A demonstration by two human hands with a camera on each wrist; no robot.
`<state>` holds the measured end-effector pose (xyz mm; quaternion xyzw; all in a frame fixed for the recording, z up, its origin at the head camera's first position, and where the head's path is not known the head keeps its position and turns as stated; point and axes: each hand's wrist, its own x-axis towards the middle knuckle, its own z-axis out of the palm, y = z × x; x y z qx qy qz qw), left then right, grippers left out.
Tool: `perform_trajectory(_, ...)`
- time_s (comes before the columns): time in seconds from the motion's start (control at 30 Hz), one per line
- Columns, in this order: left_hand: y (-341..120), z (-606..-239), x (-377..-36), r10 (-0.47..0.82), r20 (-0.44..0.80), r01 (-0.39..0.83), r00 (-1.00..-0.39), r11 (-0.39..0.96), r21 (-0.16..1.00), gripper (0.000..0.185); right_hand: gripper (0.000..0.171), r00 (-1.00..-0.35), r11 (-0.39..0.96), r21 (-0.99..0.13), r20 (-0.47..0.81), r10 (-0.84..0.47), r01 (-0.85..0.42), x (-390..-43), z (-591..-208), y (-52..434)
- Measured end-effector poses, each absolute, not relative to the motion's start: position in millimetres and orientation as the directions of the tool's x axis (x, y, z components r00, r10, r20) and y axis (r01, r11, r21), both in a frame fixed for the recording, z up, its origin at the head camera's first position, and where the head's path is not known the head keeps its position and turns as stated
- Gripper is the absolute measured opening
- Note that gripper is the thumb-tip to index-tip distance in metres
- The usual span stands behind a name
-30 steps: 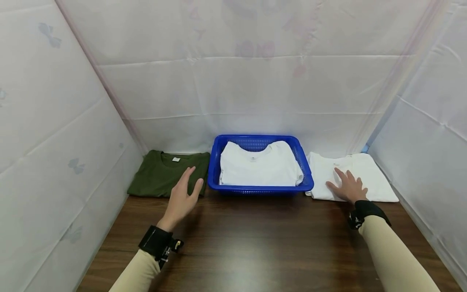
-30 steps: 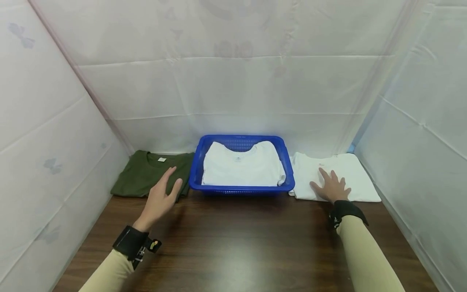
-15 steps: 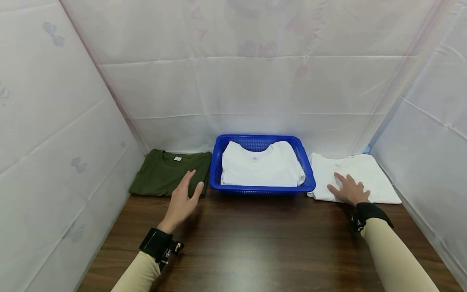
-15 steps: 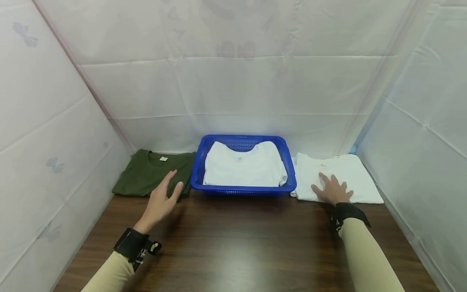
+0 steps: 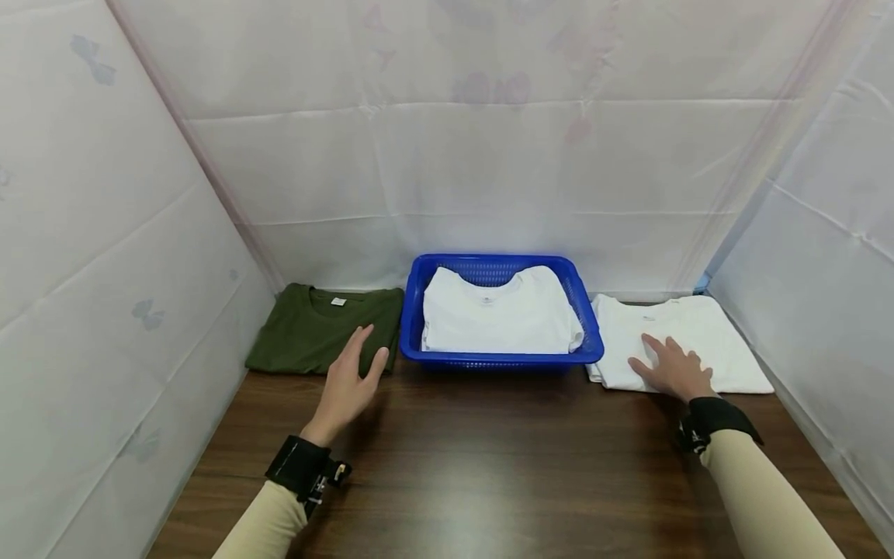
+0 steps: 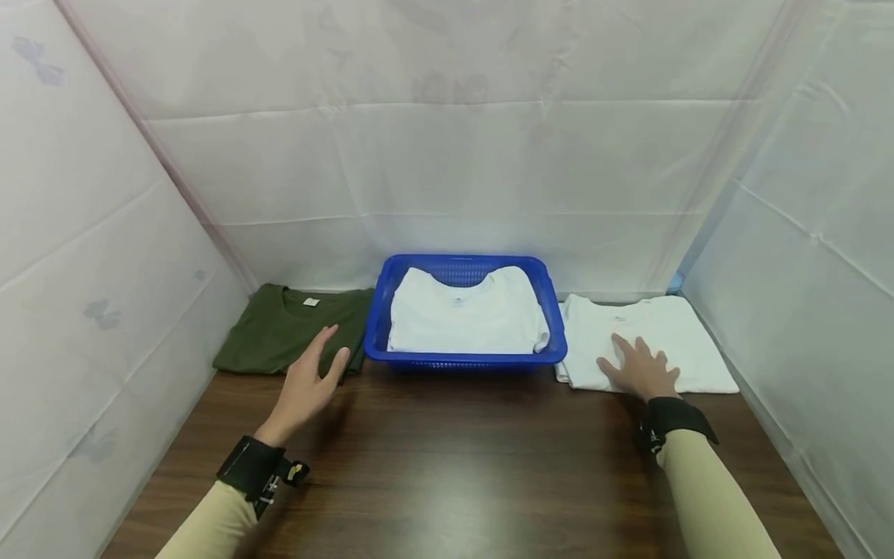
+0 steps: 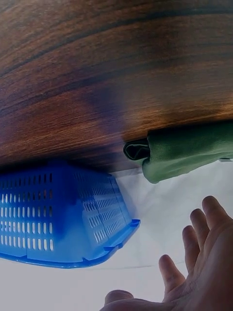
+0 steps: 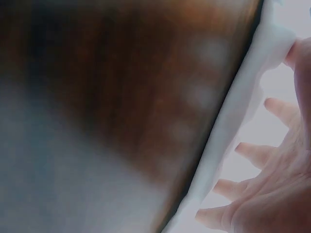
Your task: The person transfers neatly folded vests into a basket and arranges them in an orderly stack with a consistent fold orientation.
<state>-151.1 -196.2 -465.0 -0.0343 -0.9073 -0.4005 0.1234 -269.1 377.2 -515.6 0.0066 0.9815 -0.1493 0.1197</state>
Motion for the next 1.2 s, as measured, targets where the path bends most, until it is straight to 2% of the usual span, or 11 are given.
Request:
perform_trajectory(0.53, -199, -474, -147, -0.005, 0.254, 0.188, -0.967, 0.660, 0.727, 0.061, 0.099, -0.965, 0.965, -0.258, -0.262, -0.018, 0.052, -230, -513, 375)
perform_trajectory(0.97, -201, -475, -145, 0.009, 0.260, 0.206, -0.966, 0.640, 0.740, 0.059, 0.094, -0.984, 0.970, -0.242, -0.163, -0.073, -0.032, -190, -518, 373)
perform_trajectory(1.2, -201, -475, -145, 0.011, 0.273, 0.217, -0.962, 0.638, 0.739, 0.058, 0.085, -0.988, 0.965, -0.257, -0.125, -0.090, -0.055, -165, -514, 371)
